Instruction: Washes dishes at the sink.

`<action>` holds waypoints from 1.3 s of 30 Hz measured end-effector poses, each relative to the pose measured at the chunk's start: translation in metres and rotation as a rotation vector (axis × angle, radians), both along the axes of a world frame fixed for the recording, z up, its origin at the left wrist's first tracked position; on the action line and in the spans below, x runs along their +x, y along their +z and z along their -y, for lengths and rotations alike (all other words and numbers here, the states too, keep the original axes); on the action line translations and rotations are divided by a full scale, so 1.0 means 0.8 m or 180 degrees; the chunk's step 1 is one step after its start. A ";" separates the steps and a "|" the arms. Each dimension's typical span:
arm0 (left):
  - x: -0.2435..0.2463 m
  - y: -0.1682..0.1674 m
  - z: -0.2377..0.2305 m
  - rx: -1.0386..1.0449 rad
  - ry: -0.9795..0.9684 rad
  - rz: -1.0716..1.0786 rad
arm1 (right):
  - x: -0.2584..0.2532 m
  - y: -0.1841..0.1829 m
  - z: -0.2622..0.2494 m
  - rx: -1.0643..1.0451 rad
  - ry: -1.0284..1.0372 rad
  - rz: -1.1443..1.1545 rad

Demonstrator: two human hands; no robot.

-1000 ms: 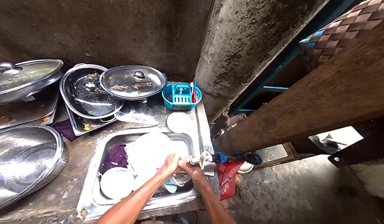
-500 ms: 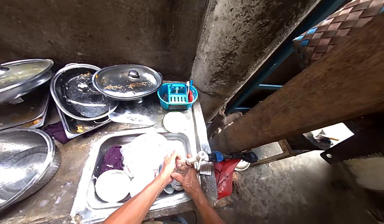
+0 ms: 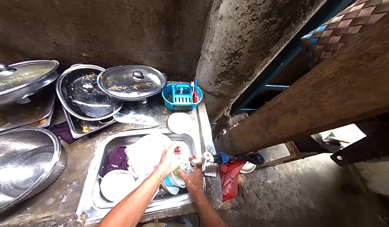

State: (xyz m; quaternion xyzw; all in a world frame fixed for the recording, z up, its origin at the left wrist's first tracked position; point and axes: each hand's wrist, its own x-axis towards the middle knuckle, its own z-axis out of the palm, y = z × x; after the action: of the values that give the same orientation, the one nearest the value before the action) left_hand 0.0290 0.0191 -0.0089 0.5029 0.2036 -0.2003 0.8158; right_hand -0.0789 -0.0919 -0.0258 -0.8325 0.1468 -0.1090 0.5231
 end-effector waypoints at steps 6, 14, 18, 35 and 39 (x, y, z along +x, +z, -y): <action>-0.007 -0.008 0.003 -0.0369 -0.0323 -0.0037 | -0.005 0.008 0.005 -0.0302 0.0297 -0.0061; -0.007 -0.024 0.020 -0.0621 -0.0791 -0.0491 | 0.015 0.037 0.009 0.2808 0.0488 -0.1375; -0.010 -0.032 0.031 -0.0805 -0.0749 -0.0602 | 0.027 0.029 0.015 0.3642 -0.0135 -0.1379; -0.050 -0.012 0.015 -0.0308 -0.1463 -0.0203 | 0.064 -0.007 0.040 0.0462 -0.0363 -0.1023; -0.072 -0.010 0.012 0.2015 -0.1416 0.2337 | 0.045 0.002 0.029 0.1715 -0.0737 -0.0607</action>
State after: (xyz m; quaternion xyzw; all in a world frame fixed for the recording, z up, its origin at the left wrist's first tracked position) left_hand -0.0284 0.0094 -0.0166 0.7925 -0.1563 -0.1080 0.5796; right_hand -0.0428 -0.1148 -0.0239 -0.6481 0.3127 -0.0464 0.6929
